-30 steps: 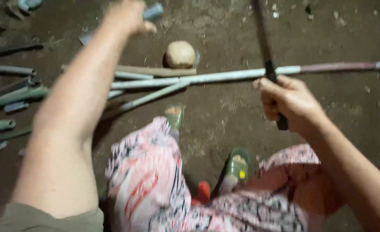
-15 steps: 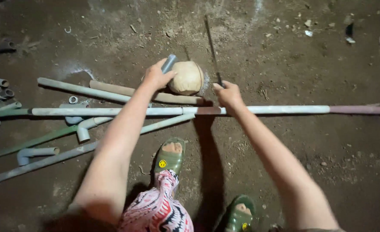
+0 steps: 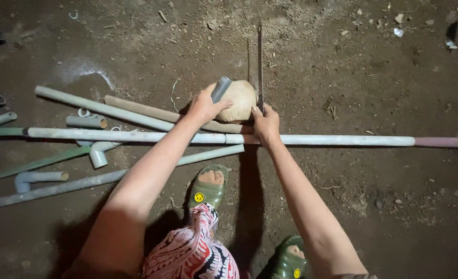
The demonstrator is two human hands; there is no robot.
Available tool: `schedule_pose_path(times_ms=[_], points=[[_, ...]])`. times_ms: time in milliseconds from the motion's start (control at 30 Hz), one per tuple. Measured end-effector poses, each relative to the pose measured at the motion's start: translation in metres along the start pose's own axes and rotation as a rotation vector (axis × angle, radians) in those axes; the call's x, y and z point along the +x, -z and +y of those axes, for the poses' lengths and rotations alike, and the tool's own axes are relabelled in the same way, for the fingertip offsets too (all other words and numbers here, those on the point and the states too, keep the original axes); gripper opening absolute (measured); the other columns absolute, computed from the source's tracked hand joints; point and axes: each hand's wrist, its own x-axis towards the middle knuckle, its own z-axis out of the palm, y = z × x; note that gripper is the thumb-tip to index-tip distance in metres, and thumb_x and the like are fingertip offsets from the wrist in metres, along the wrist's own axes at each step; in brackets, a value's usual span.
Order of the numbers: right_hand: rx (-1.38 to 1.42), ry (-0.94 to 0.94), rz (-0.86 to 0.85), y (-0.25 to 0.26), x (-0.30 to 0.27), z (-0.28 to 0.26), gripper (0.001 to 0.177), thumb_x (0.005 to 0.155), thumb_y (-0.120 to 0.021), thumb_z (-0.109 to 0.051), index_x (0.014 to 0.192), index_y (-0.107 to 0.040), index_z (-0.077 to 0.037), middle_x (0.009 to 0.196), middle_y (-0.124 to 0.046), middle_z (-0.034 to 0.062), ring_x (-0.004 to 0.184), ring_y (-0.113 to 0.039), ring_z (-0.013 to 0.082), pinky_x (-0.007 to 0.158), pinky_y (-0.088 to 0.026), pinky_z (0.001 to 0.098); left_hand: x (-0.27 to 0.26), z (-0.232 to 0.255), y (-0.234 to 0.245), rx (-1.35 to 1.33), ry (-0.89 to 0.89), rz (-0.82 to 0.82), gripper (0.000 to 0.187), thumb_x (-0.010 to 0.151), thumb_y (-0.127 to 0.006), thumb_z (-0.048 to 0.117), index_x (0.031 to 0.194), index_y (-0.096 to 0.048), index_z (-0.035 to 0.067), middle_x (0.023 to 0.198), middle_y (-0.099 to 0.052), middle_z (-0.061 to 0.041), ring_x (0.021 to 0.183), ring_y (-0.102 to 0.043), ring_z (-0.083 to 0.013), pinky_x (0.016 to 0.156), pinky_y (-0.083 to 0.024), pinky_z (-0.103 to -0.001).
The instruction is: The person sits on the ground and uses a hand saw to cut a short gray pipe segment that is resting on a coconut. After cutting, the person picks up a green pipe and a gray pipe and attempts to fit them together.
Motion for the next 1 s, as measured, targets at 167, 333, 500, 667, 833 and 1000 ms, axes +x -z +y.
schedule_pose_path(times_ms=[167,333,500,667,833,1000], points=[[-0.042,0.041,-0.017,0.007,-0.017,-0.015,0.032,0.087,-0.066,-0.02,0.117,-0.064,-0.009,0.089,-0.068,0.0164,0.079,-0.058,0.0175,0.07,-0.05,0.039,-0.022,0.013,0.02,0.155,-0.077,0.038,0.08,0.068,-0.077,0.052,0.138,-0.041,0.032,0.122,-0.054,-0.008,0.115,-0.055,-0.0271,0.093,-0.047,-0.041],[0.128,0.112,-0.118,0.031,-0.092,-0.034,0.039,0.097,-0.044,-0.027,0.133,-0.051,-0.014,0.069,-0.053,0.0068,0.051,-0.046,0.0104,0.041,-0.041,0.0234,-0.035,-0.003,0.012,0.398,-0.372,-0.004,0.04,0.092,-0.043,0.046,0.113,-0.042,0.012,0.104,-0.046,-0.015,0.082,-0.062,-0.0455,0.074,-0.05,-0.053],[0.154,-0.004,-0.159,0.048,-0.138,-0.015,0.037,0.097,-0.041,-0.02,0.132,-0.052,-0.013,0.067,-0.051,0.0077,0.052,-0.042,0.011,0.04,-0.033,0.0215,-0.043,0.005,0.027,0.519,-0.46,0.008,0.038,0.09,-0.052,0.041,0.116,-0.049,0.014,0.1,-0.051,-0.012,0.087,-0.063,-0.0437,0.079,-0.048,-0.054],[0.234,0.051,-0.169,0.058,-0.146,0.011,0.037,0.096,-0.046,-0.02,0.133,-0.051,-0.016,0.054,-0.046,0.0055,0.044,-0.043,0.0109,0.035,-0.033,0.0223,-0.03,0.008,0.015,0.652,-0.482,0.022,0.033,0.088,-0.055,0.04,0.111,-0.054,0.016,0.093,-0.055,-0.012,0.089,-0.064,-0.0411,0.081,-0.047,-0.053],[0.277,0.061,-0.252,0.059,-0.151,0.011,0.035,0.098,-0.043,-0.024,0.132,-0.053,-0.018,0.056,-0.043,0.0047,0.042,-0.041,0.0107,0.033,-0.031,0.0216,-0.025,0.012,0.006,0.684,-0.484,0.008,0.034,0.088,-0.055,0.038,0.112,-0.046,0.015,0.097,-0.055,-0.015,0.09,-0.064,-0.0419,0.08,-0.047,-0.052],[0.232,0.075,-0.274,0.058,-0.152,0.017,0.036,0.098,-0.042,-0.024,0.132,-0.052,-0.017,0.055,-0.043,0.0041,0.041,-0.042,0.0116,0.031,-0.034,0.0228,-0.013,0.007,-0.003,0.718,-0.488,0.012,0.039,0.086,-0.059,0.035,0.116,-0.046,0.013,0.1,-0.055,-0.016,0.089,-0.063,-0.0435,0.079,-0.047,-0.055]])
